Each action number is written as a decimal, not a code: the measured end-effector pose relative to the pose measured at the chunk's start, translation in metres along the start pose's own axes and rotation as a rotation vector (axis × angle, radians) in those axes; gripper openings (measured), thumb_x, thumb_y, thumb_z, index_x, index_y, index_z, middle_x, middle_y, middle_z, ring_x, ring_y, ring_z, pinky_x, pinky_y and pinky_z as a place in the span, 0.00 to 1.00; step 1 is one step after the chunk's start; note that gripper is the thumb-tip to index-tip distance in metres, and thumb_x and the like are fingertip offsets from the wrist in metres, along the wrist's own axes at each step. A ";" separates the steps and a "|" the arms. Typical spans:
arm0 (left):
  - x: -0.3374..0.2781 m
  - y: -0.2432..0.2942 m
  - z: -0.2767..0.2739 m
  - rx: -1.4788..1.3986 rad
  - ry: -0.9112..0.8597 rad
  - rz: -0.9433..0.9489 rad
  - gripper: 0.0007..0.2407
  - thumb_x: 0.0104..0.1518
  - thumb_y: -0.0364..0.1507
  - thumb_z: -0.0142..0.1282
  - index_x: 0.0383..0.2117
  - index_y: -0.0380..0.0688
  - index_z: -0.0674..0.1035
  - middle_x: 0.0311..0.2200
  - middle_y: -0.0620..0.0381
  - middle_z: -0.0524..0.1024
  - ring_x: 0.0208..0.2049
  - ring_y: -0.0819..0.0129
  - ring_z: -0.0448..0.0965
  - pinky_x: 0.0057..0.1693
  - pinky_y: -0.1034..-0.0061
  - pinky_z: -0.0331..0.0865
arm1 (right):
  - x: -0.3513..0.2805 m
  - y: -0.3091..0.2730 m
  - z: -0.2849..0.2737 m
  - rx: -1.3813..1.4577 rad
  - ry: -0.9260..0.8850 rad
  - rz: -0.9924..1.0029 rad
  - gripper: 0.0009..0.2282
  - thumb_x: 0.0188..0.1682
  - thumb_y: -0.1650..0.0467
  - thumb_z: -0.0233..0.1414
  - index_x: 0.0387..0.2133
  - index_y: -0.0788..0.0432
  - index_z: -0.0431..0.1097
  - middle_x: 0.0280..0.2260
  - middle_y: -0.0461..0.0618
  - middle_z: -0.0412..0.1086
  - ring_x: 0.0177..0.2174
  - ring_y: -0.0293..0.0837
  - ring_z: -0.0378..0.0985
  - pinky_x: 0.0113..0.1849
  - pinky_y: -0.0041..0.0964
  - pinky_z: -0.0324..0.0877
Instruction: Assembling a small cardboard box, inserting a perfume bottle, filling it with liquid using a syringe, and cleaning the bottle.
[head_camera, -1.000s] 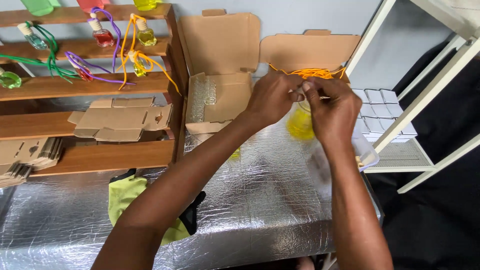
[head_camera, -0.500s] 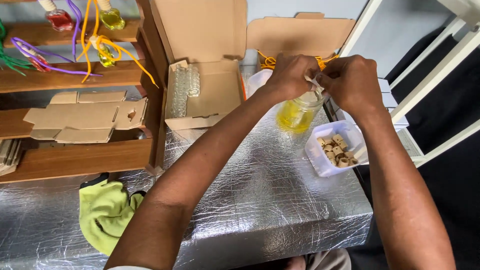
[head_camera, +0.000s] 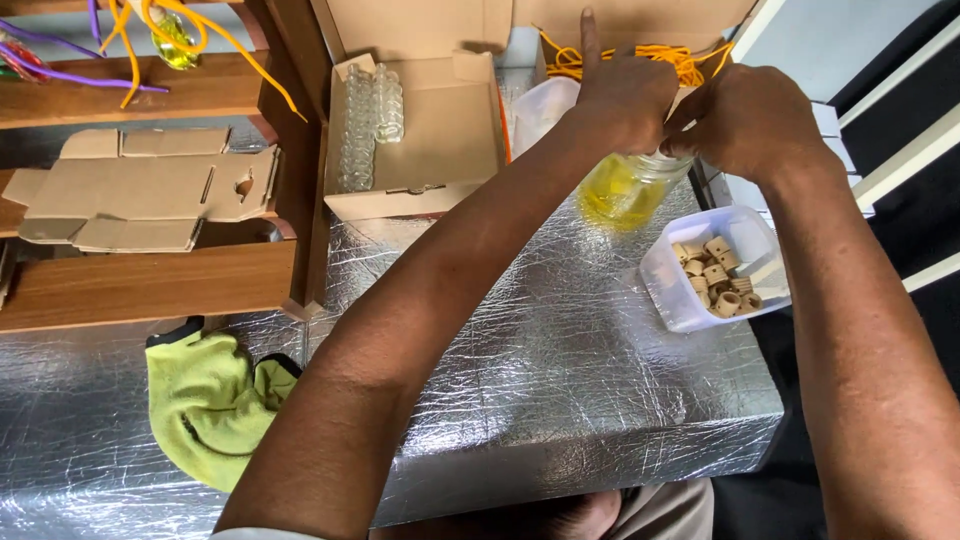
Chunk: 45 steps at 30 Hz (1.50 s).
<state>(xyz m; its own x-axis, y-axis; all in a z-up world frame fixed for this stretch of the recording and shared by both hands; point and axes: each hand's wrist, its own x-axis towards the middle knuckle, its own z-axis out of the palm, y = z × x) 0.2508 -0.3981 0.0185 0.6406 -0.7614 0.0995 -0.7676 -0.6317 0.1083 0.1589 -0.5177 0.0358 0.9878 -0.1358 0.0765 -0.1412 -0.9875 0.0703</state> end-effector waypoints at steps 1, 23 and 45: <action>0.001 -0.001 0.001 -0.002 -0.004 -0.002 0.16 0.51 0.50 0.64 0.36 0.55 0.81 0.40 0.65 0.81 0.63 0.52 0.68 0.65 0.23 0.16 | -0.001 -0.005 0.001 0.001 -0.005 -0.002 0.11 0.43 0.63 0.65 0.39 0.46 0.84 0.36 0.48 0.81 0.35 0.58 0.79 0.31 0.52 0.72; 0.003 -0.011 -0.010 -0.035 -0.230 -0.096 0.18 0.53 0.52 0.64 0.47 0.70 0.80 0.62 0.67 0.69 0.73 0.50 0.47 0.66 0.23 0.19 | -0.009 -0.012 0.002 0.324 0.089 0.125 0.09 0.44 0.66 0.65 0.39 0.46 0.84 0.33 0.47 0.80 0.32 0.48 0.78 0.31 0.50 0.67; 0.026 -0.011 0.018 0.056 -0.138 -0.019 0.18 0.53 0.48 0.67 0.48 0.69 0.78 0.56 0.66 0.75 0.67 0.52 0.60 0.67 0.43 0.44 | -0.002 -0.009 0.005 -0.121 0.063 -0.053 0.15 0.45 0.56 0.62 0.44 0.41 0.83 0.33 0.48 0.82 0.31 0.56 0.82 0.25 0.51 0.73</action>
<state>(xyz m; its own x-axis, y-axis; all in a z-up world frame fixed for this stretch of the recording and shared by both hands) 0.2755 -0.4132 0.0022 0.6491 -0.7597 -0.0391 -0.7578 -0.6503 0.0536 0.1586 -0.5088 0.0301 0.9885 -0.0747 0.1316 -0.0997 -0.9757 0.1953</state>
